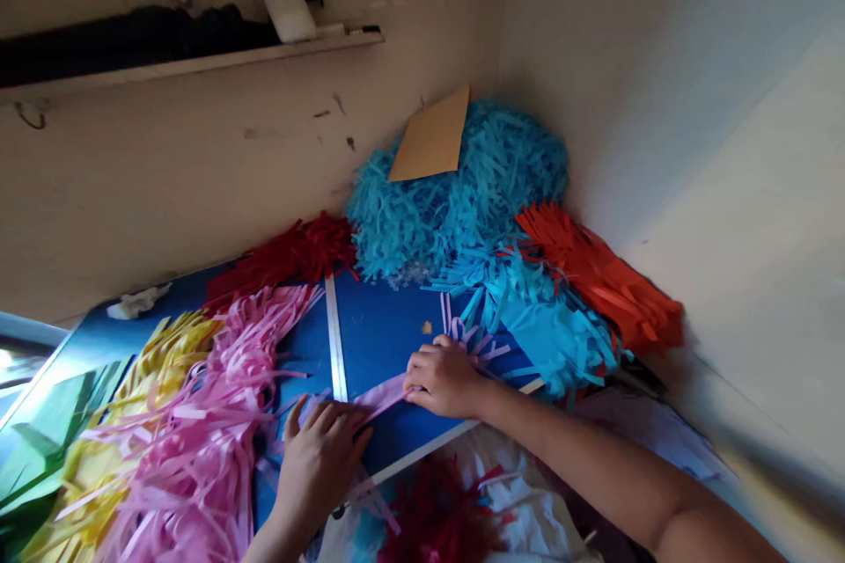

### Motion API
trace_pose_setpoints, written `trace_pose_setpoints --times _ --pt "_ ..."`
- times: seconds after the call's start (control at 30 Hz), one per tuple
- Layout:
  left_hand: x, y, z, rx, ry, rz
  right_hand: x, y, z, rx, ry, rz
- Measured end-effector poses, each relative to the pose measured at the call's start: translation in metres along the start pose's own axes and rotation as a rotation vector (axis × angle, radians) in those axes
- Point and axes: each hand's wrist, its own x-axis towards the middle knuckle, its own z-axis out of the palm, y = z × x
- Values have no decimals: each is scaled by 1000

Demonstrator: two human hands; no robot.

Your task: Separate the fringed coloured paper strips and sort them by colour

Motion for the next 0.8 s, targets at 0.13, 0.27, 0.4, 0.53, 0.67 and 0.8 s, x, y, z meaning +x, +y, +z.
trace_pose_setpoints --times 0.13,0.27,0.4,0.53,0.67,0.8 --pt "-5 1 6 29 77 18 -5 -6 -5 -67 153 -152" --pt "-11 1 9 61 141 54 -12 -14 -9 -144 185 -258" --pt "-19 0 7 69 146 94 -18 -13 -6 -150 134 -253" --pt "-21 0 -2 143 56 91 -24 -15 -5 -170 149 -244" --pt "-15 11 -9 162 88 110 -27 -20 -7 -214 173 -226" --pt "-13 29 0 107 95 116 -28 -23 -7 -181 161 -187"
